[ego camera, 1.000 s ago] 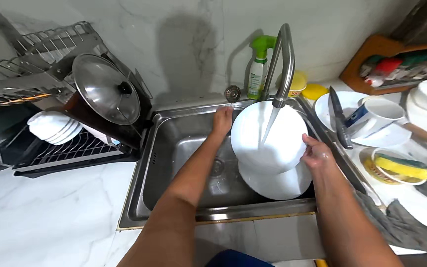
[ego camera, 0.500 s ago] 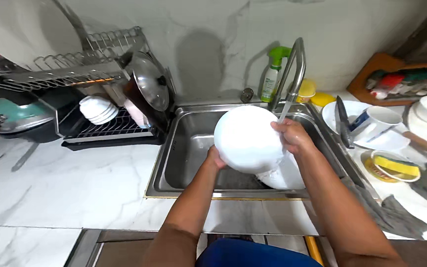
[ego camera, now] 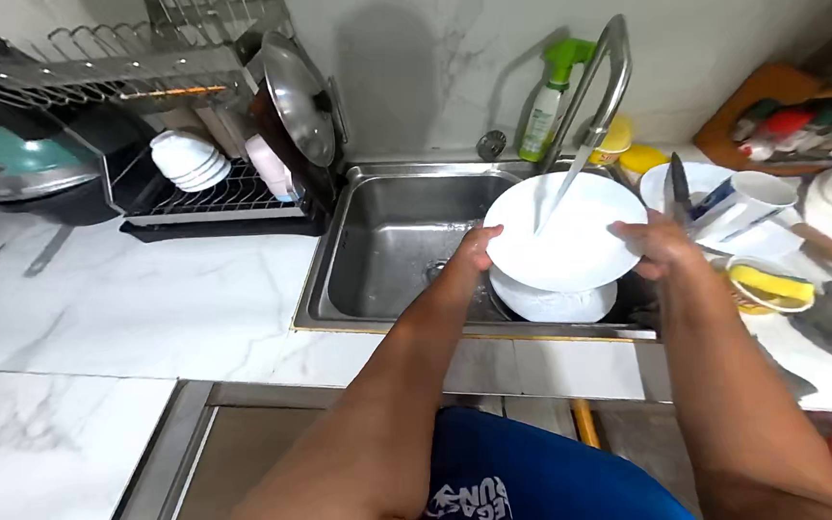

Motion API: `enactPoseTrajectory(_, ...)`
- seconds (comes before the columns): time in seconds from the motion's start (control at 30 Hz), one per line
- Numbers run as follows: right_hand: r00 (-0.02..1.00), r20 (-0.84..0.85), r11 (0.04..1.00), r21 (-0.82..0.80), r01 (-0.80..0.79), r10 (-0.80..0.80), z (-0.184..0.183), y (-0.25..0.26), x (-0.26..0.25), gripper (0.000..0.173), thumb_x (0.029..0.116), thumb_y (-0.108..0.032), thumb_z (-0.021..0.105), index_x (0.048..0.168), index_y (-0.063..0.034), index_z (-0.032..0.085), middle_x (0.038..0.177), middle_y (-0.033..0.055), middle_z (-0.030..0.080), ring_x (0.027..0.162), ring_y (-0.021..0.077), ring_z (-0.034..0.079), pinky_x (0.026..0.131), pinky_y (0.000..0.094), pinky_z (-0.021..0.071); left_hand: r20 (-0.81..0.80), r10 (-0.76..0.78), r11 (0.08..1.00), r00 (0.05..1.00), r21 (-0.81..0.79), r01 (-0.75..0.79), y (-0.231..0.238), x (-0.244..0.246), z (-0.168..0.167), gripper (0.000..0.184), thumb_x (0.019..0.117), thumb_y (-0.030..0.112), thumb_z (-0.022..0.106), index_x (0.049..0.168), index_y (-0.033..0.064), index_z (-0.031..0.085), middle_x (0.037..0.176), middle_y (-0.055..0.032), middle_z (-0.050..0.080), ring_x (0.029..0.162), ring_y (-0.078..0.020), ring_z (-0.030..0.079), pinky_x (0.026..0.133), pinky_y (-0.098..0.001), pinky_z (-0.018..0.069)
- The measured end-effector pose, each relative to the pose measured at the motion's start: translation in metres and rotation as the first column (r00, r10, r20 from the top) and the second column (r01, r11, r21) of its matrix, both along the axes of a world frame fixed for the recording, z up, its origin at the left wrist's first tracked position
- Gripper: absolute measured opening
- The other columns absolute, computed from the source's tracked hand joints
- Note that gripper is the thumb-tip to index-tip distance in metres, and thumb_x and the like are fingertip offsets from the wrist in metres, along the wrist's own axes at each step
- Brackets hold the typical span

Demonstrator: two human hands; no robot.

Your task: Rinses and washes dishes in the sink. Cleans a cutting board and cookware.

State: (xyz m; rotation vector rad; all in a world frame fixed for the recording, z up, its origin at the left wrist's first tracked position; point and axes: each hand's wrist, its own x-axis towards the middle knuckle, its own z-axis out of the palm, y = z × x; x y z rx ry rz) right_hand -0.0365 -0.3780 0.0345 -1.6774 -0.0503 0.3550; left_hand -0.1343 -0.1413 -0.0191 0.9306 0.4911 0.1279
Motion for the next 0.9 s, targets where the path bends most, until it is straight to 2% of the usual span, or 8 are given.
enactPoseTrajectory(0.13,0.988,0.017,0.988,0.043,0.151,-0.152,-0.020,0.015,-0.012,0.062,0.0947,-0.006,0.066,0.151,-0.0139,0.042,0.130,0.0134,0.060,0.104,0.0220,0.064,0.085,0.0446,0.0570,-0.193,-0.069,0.987,0.979,0.131,0.095,0.011,-0.003,0.028,0.043,0.1076,0.023,0.054,0.146,0.0061,0.046,0.130,-0.0177,0.062,0.110,-0.0252,0.064,0.091,-0.0431,0.0559)
enactPoseTrajectory(0.33,0.986,-0.071,0.961,0.226,0.161,-0.148,-0.024,0.080,-0.027,0.062,0.0898,0.006,0.062,0.147,-0.0082,0.043,0.129,0.0157,0.060,0.106,0.0235,0.065,0.086,0.0451,0.0584,-0.361,-0.183,0.925,0.915,0.253,0.285,0.030,-0.079,0.073,0.033,0.1053,0.017,0.056,0.130,-0.0037,0.053,0.100,-0.0139,0.067,0.078,-0.0174,0.070,0.074,-0.0317,0.0613)
enactPoseTrajectory(0.4,0.992,-0.067,0.981,0.157,0.112,-0.102,-0.011,0.093,-0.027,0.061,0.0874,0.009,0.062,0.145,-0.0048,0.045,0.129,0.0181,0.059,0.105,0.0258,0.064,0.085,0.0470,0.0574,-0.461,-0.203,0.763,0.864,0.479,0.435,0.042,-0.107,0.081,0.036,0.1069,0.027,0.055,0.116,-0.0072,0.060,0.080,-0.0111,0.065,0.063,-0.0149,0.064,0.065,-0.0305,0.0587)
enactPoseTrajectory(0.47,0.997,-0.063,0.996,0.080,0.047,-0.042,0.000,0.103,-0.025,0.055,0.0862,0.009,0.060,0.139,-0.0003,0.048,0.122,0.0191,0.060,0.099,0.0260,0.064,0.081,0.0470,0.0576,-0.495,-0.099,0.429,0.863,0.761,0.486,0.059,-0.121,0.084,0.035,0.1052,0.029,0.058,0.106,-0.0055,0.067,0.081,-0.0134,0.069,0.067,-0.0186,0.066,0.067,-0.0365,0.0575)
enactPoseTrajectory(0.53,0.995,-0.097,1.000,0.018,-0.018,0.020,0.008,0.113,-0.024,0.044,0.0891,0.007,0.059,0.132,0.0020,0.051,0.114,0.0185,0.060,0.091,0.0250,0.063,0.075,0.0449,0.0574,-0.380,-0.092,0.112,0.920,0.914,0.389,0.063,-0.127,0.080,0.036,0.0953,0.028,0.073,0.111,-0.0052,0.070,0.106,-0.0230,0.070,0.101,-0.0346,0.068,0.093,-0.0545,0.0537)
enactPoseTrajectory(0.63,0.983,-0.159,0.995,-0.013,-0.094,0.091,0.019,0.126,-0.029,0.040,0.0928,0.004,0.054,0.132,0.0022,0.050,0.112,0.0194,0.059,0.087,0.0266,0.062,0.072,0.0453,0.0575,-0.283,-0.159,-0.179,0.946,0.950,0.255,0.035,-0.122,0.058,0.071,0.0832,0.034,0.086,0.142,0.0042,0.058,0.140,-0.0240,0.057,0.134,-0.0386,0.052,0.114,-0.0544,0.0422)
enactPoseTrajectory(0.73,0.973,-0.192,0.990,0.089,-0.113,0.128,0.027,0.138,-0.035,0.040,0.0946,0.003,0.050,0.135,0.0007,0.045,0.108,0.0191,0.059,0.080,0.0259,0.065,0.065,0.0427,0.0592,-0.237,-0.088,-0.242,0.967,0.947,0.210,0.023,-0.111,0.041,0.063,0.0974,0.018,0.068,0.156,0.0122,0.045,0.141,-0.0204,0.060,0.135,-0.0361,0.055,0.115,-0.0529,0.0413)
enactPoseTrajectory(0.9,0.948,-0.198,0.941,0.283,-0.187,0.248,0.045,0.146,-0.045,0.034,0.1088,-0.023,0.039,0.134,-0.0004,0.044,0.102,0.0183,0.065,0.076,0.0251,0.070,0.066,0.0404,0.0620,-0.179,-0.142,-0.232,0.973,0.962,0.143,0.048,-0.110,0.074,0.036,0.1022,0.004,0.050,0.135,0.0013,0.064,0.118,-0.0239,0.072,0.112,-0.0400,0.069,0.100,-0.0568,0.0509)
